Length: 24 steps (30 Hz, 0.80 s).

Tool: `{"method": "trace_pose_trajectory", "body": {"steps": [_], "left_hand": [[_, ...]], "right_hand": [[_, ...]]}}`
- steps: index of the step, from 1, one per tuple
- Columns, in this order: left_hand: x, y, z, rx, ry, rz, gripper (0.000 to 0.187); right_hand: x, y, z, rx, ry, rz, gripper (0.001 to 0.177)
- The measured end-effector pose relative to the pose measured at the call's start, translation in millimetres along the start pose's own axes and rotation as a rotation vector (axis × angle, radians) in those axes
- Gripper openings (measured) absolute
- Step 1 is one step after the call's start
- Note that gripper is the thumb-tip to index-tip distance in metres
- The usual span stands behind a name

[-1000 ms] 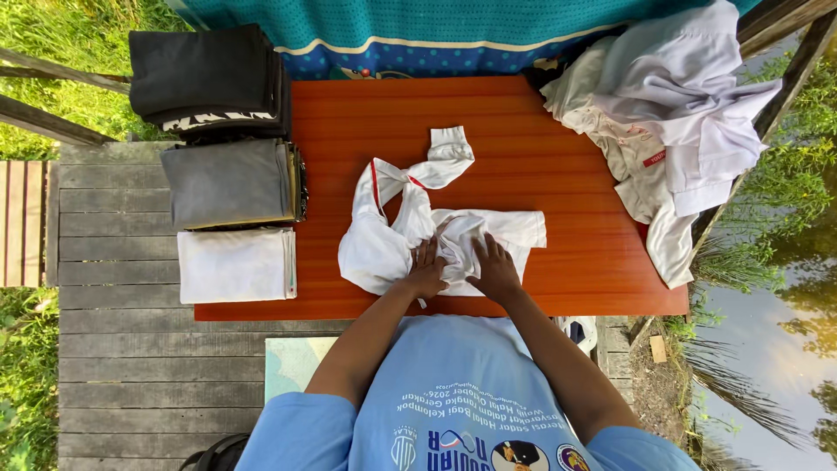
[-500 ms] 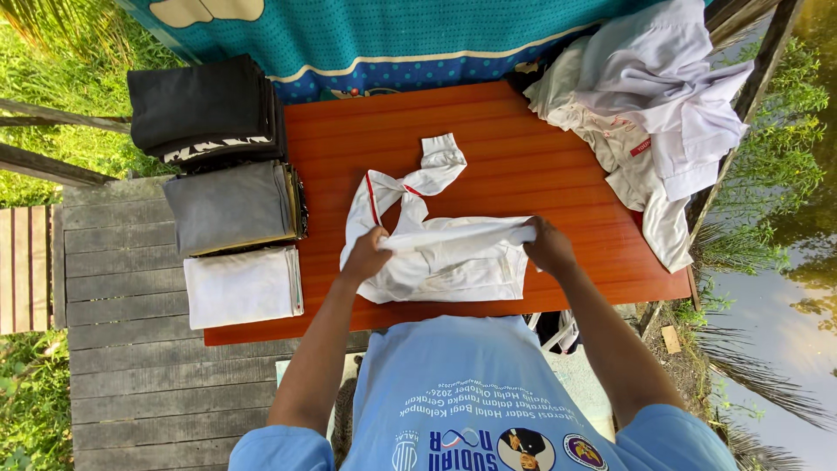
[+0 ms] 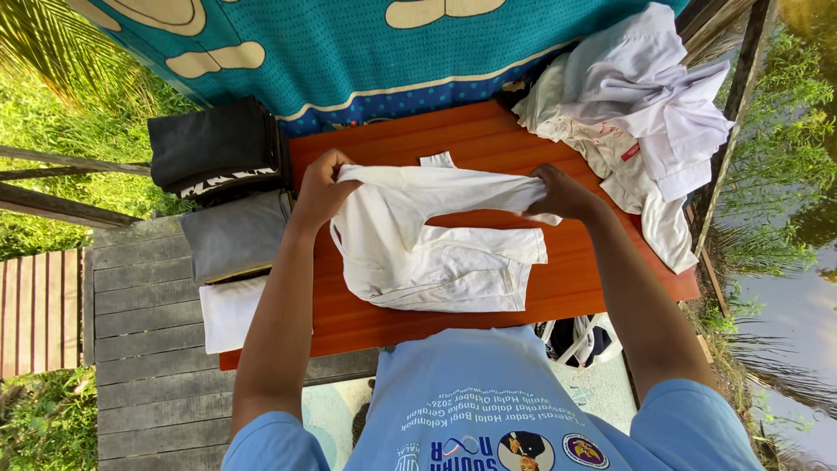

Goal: The person folds a white shirt on a table, smoothing the fabric by hand and aligning the sleeves.

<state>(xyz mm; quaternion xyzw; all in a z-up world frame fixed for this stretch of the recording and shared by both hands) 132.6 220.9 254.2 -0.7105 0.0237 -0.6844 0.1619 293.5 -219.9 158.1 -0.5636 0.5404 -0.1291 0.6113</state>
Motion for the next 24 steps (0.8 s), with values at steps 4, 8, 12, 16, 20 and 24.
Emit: {"method": "trace_pose_trajectory", "body": {"steps": [4,8,12,16,20,24], "left_hand": [[53,33,4,-0.146,0.251,0.095,0.016],[104,72,-6,-0.317,0.378,0.080,0.018],[121,78,-7,-0.299,0.419,0.481,0.022],[108,44,-10,-0.334,0.367,0.876,0.034],[86,21,-24,-0.375,0.133,0.896,0.053],[71,27,-42,-0.438,0.067,0.743,0.044]], "right_hand": [[-74,-6,-2,-0.198,-0.164,0.220,0.113],[-154,3,-12,0.093,-0.622,0.218,0.111],[-167,35,-1,-0.222,-0.218,0.357,0.059],[-138,26,-5,-0.142,-0.325,0.215,0.036],[-117,-5,-22,0.005,-0.295,0.215,0.040],[-119,-26,-32,0.024,-0.271,0.070,0.045]]}}
Point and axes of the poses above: each hand's wrist, its own z-axis towards the middle knuckle, its own y-axis out of the palm, x = y × z, the point moved 3 cm from there along z, towards the middle knuckle, and after that the axes turned 5 degrees about -z, right-handed, at the moved point
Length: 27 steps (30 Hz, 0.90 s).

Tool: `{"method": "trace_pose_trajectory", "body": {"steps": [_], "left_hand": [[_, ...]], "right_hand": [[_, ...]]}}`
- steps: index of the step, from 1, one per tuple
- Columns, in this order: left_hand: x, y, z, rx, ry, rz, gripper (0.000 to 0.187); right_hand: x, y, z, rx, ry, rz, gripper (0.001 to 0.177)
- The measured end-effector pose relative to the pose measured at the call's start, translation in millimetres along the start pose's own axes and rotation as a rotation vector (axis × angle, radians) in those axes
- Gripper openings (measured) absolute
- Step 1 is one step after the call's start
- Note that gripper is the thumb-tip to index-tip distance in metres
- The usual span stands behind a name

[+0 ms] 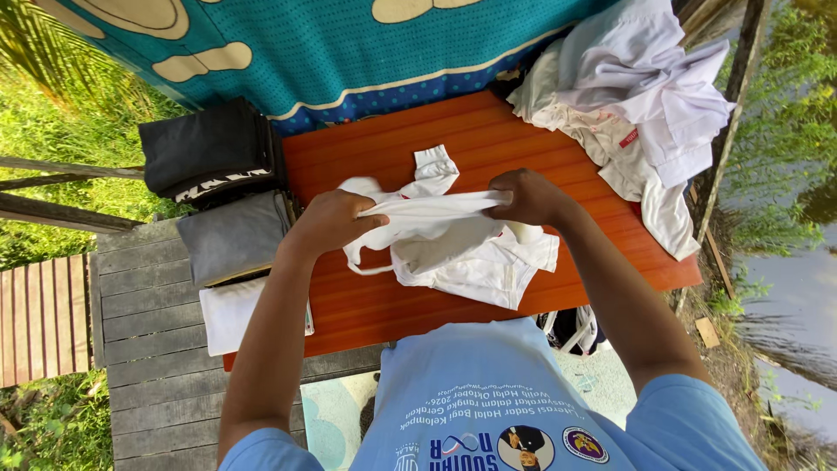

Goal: The person folds a white shirt on a table, smoothing the fabric by hand and aligning the sleeves.

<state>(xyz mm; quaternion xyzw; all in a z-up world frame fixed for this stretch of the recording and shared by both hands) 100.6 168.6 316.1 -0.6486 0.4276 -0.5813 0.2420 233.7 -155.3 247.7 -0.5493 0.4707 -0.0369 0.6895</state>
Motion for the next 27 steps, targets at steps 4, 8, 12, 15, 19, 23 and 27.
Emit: {"method": "trace_pose_trajectory", "body": {"steps": [4,8,12,15,19,23,27], "left_hand": [[-8,29,-10,-0.006,0.173,-0.708,0.045],[-41,85,-34,-0.110,0.052,-1.082,0.042],[-66,123,-74,0.131,0.050,-1.717,0.053],[-76,136,-107,0.314,0.051,-1.823,0.058],[-76,135,-144,0.347,0.168,-1.876,0.055],[-69,131,-167,0.168,0.309,-1.842,0.051],[-71,148,-146,0.071,0.235,-1.733,0.048]], "right_hand": [[17,10,-10,-0.175,0.002,-0.057,0.060],[87,60,-24,0.152,0.201,-0.164,0.066],[152,140,-50,-0.005,0.241,-0.332,0.087],[160,185,-81,-0.161,0.346,-0.390,0.094],[150,210,-100,-0.227,0.380,-0.470,0.093],[138,225,-96,-0.229,0.330,-0.487,0.086],[118,253,-73,-0.161,0.148,-0.442,0.089]]}}
Point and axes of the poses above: each hand's wrist, its own z-axis towards the middle knuckle, its own y-axis out of the palm, x = y × z, the point moved 3 cm from there along z, towards the middle knuckle, and after that the axes turned 5 degrees about -z, right-handed, at the moved point
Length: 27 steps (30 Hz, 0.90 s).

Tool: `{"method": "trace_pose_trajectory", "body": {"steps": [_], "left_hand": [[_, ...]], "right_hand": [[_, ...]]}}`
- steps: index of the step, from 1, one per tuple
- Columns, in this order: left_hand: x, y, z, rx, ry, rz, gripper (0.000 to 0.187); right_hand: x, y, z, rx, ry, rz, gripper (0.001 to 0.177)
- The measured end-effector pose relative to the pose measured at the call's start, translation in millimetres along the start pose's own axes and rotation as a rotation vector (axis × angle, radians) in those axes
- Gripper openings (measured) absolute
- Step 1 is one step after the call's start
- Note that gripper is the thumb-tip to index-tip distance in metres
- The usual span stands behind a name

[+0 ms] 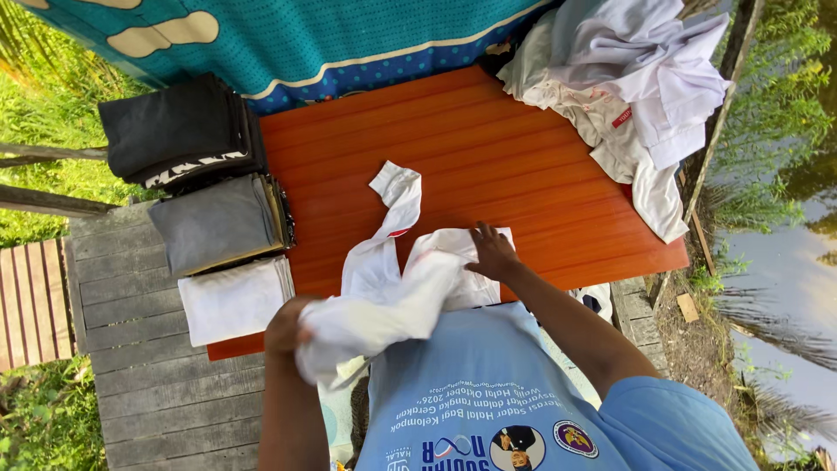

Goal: The person folds a white shirt on a table, smoothing the fabric by hand and aligning the sleeves.

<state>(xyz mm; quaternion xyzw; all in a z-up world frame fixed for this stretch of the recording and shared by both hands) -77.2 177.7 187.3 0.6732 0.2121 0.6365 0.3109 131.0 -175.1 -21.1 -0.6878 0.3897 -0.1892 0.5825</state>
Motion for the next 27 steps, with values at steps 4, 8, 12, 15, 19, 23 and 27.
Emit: {"method": "trace_pose_trajectory", "body": {"steps": [4,8,12,15,19,23,27], "left_hand": [[-60,-44,56,0.374,-0.181,0.255,0.045],[-103,-79,77,0.396,-0.112,0.937,0.076],[-143,-94,64,0.087,-0.310,1.583,0.120],[-175,-104,36,0.116,-0.439,1.712,0.092],[-197,-123,-4,0.166,-0.674,1.513,0.066],[-187,-127,-49,-0.125,-1.254,1.321,0.086],[-117,-133,-39,0.000,-1.235,1.130,0.085]], "right_hand": [[-26,16,10,0.040,-0.122,0.017,0.085],[-39,24,9,-0.081,-0.153,0.012,0.066],[-25,27,-11,-0.167,-0.211,-0.028,0.032],[-3,19,-23,-0.187,-0.200,0.163,0.042],[32,14,-49,-0.349,0.001,0.224,0.052],[45,-3,-63,-0.404,-0.222,0.293,0.053],[75,-27,-56,-0.808,-0.116,0.183,0.048]]}}
Point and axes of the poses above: each hand's wrist, its own z-axis towards the middle knuckle, its own y-axis out of the palm, x = y × z, the point moved 3 cm from there along z, towards the middle knuckle, and after that the axes turned 5 degrees about -z, right-handed, at the moved point
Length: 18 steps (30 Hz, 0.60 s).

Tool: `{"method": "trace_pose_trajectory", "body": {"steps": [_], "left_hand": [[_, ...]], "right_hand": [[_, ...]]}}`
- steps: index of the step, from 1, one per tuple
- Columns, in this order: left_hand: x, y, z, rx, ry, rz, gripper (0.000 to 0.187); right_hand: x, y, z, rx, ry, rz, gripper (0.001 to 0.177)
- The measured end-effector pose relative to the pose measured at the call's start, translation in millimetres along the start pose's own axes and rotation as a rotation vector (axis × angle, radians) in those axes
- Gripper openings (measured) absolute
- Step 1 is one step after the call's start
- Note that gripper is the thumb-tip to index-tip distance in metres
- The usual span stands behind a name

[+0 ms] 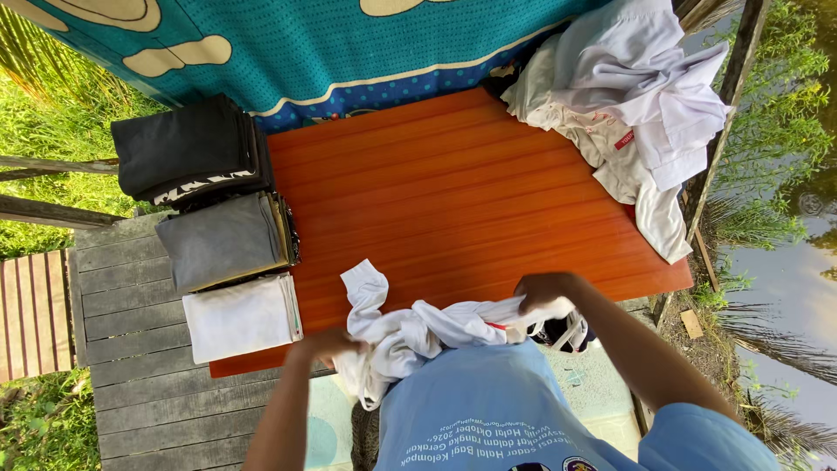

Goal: The person folds a white shirt on a table, smoothing the fabric by hand and aligning the sleeves.

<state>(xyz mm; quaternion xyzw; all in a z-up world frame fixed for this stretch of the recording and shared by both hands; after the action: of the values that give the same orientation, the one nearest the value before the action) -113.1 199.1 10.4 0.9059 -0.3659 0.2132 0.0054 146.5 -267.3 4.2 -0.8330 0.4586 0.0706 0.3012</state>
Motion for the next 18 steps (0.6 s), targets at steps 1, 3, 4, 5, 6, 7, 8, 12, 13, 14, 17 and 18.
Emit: {"method": "trace_pose_trajectory", "body": {"steps": [1,3,4,5,6,7,8,12,13,14,17,18], "left_hand": [[5,-26,-11,0.033,0.034,-0.082,0.082],[18,-86,-33,0.155,0.109,-0.239,0.075],[28,-119,-41,0.276,0.153,-0.338,0.072],[40,-155,-45,0.398,0.202,-0.429,0.069],[52,-189,-47,0.560,0.247,-0.549,0.067],[65,-220,-44,0.721,0.299,-0.661,0.064],[75,-244,-38,0.880,0.356,-0.754,0.061],[109,-248,22,1.447,0.689,-0.263,0.080],[111,-232,36,1.527,0.663,-0.039,0.097],[108,-214,53,1.432,0.622,-0.066,0.098],[98,-144,88,1.160,0.371,0.140,0.086],[97,-122,94,1.065,0.273,0.204,0.088]], "right_hand": [[14,-22,-3,0.065,0.022,-0.005,0.049],[49,-76,-10,0.279,0.124,-0.009,0.050],[65,-108,-16,0.450,0.195,0.006,0.051],[78,-145,-22,0.635,0.256,0.031,0.051],[82,-174,-28,0.811,0.282,0.087,0.052],[82,-199,-31,0.976,0.290,0.142,0.053],[76,-214,-31,1.082,0.283,0.187,0.054],[53,-214,-10,1.256,0.398,-0.031,0.069],[50,-201,2,1.176,0.359,-0.044,0.074],[48,-185,16,1.096,0.321,-0.056,0.079],[46,-128,44,0.875,0.319,-0.090,0.079],[46,-112,51,0.793,0.309,-0.063,0.079]]}}
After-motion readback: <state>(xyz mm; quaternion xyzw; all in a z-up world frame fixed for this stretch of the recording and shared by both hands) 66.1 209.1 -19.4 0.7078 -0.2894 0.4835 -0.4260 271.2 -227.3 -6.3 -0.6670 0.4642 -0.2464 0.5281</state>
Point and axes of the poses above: each hand's wrist, its own z-axis towards the middle knuckle, its own y-axis out of the palm, x = y × z, the point moved 3 cm from there along z, towards the middle knuckle, and after that the axes turned 5 degrees about -z, right-handed, at the moved point
